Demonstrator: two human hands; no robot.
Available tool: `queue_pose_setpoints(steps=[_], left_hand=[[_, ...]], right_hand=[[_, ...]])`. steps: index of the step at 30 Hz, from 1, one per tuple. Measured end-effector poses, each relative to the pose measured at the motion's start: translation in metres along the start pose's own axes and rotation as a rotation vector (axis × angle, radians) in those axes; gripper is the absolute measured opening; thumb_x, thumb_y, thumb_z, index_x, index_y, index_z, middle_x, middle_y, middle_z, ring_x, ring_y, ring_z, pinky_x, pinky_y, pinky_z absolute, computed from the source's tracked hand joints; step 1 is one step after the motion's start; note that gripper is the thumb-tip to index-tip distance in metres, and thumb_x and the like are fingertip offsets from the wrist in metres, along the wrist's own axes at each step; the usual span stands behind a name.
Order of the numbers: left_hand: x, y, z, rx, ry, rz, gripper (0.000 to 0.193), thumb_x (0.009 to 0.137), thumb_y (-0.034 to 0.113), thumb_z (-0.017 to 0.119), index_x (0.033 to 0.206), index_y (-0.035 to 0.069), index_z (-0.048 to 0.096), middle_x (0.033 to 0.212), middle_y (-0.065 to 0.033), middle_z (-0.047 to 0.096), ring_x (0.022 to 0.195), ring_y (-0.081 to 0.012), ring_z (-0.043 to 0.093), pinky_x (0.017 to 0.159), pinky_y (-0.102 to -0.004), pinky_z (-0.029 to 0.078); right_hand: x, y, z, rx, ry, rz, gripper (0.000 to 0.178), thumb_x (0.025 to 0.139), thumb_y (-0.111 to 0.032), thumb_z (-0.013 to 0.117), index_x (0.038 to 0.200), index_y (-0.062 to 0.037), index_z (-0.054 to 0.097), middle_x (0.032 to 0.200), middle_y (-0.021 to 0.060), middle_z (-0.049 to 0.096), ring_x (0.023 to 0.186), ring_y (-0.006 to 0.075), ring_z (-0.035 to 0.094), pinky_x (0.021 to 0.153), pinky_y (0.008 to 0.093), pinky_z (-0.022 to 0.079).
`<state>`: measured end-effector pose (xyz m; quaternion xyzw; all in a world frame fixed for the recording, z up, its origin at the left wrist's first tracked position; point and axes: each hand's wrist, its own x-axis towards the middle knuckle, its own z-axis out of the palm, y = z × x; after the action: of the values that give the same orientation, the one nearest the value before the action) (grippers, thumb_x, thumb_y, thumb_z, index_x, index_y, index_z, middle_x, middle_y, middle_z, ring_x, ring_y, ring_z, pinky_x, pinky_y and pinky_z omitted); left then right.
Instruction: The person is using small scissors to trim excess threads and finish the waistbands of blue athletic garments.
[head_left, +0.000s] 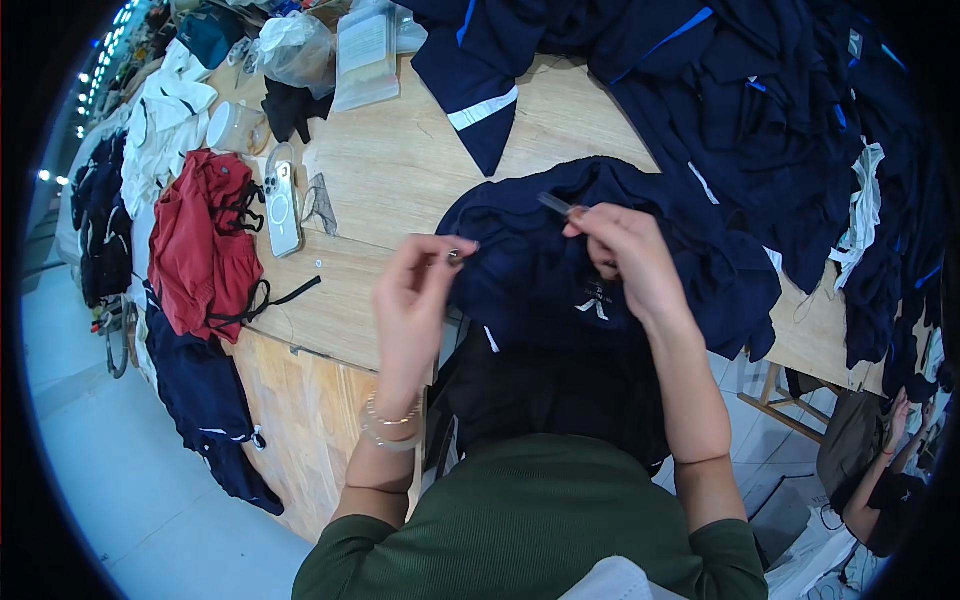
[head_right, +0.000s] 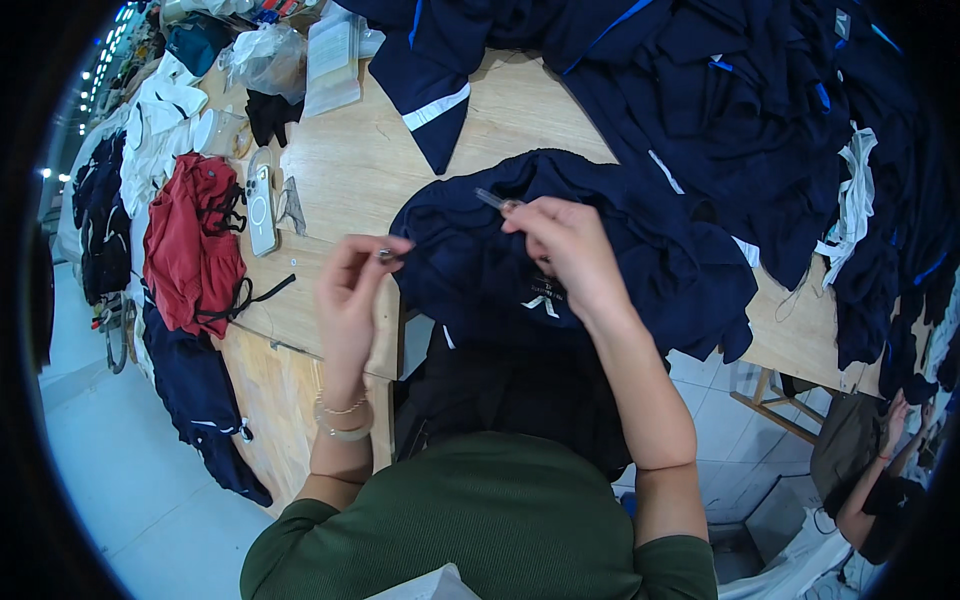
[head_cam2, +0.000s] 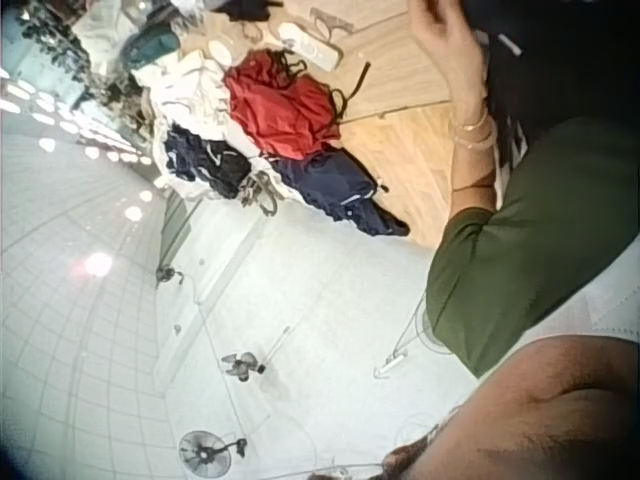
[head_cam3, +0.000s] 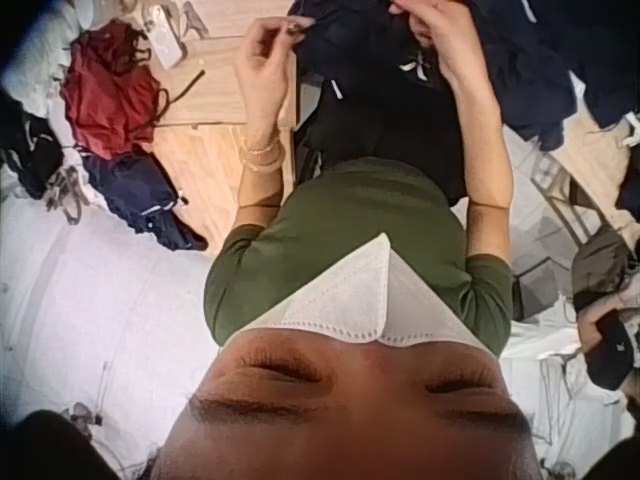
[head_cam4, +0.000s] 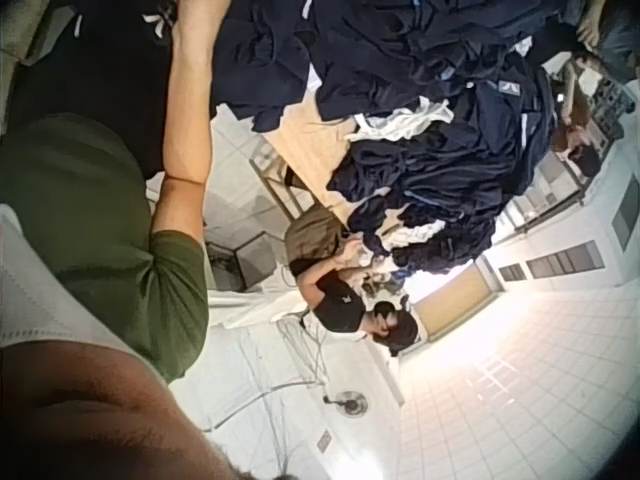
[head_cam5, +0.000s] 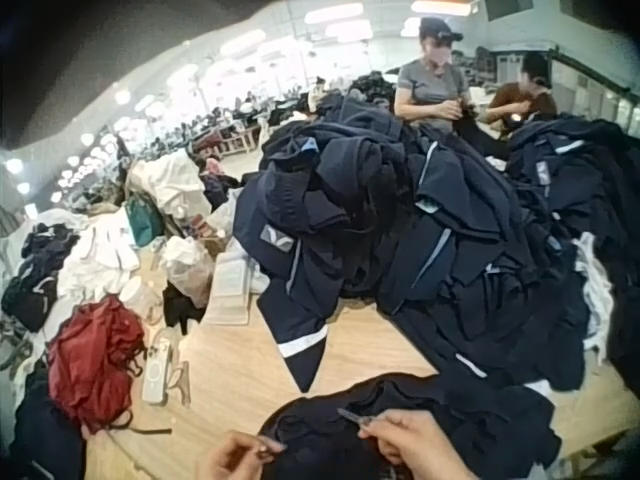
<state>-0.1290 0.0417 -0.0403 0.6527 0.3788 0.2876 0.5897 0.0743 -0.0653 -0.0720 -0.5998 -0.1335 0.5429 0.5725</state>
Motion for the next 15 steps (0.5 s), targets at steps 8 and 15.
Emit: queue_pose_setpoints(steps=[8,15], left_hand=[[0.002,0.018,-0.065,0.905,-0.009,-0.288,0.011,0.091,0.000,0.057,0.102,0.000,0.060,0.083,-0.0100,0.061,0.077,-0.0224,0.063,0.071,-0.0314,0.050],[0.005,0.005,0.020,0.457,-0.014,0.020,0.008,0.086,0.002,0.066,0.093,0.000,0.067,0.087,-0.0116,0.061,0.072,-0.0195,0.064,0.062,-0.0285,0.049]], right_hand=[[-0.004,-0.018,-0.024,0.172,0.100,-0.121,0.029,0.096,-0.026,0.057,0.085,-0.0003,0.065,0.055,-0.0070,0.037,0.047,0.0017,0.026,0.045,0.0215,0.018],[-0.002,-0.014,-0.026,0.160,0.112,-0.151,0.028,0.097,-0.026,0.056,0.088,-0.0003,0.064,0.056,-0.0065,0.037,0.048,0.0014,0.027,0.046,0.0208,0.019]])
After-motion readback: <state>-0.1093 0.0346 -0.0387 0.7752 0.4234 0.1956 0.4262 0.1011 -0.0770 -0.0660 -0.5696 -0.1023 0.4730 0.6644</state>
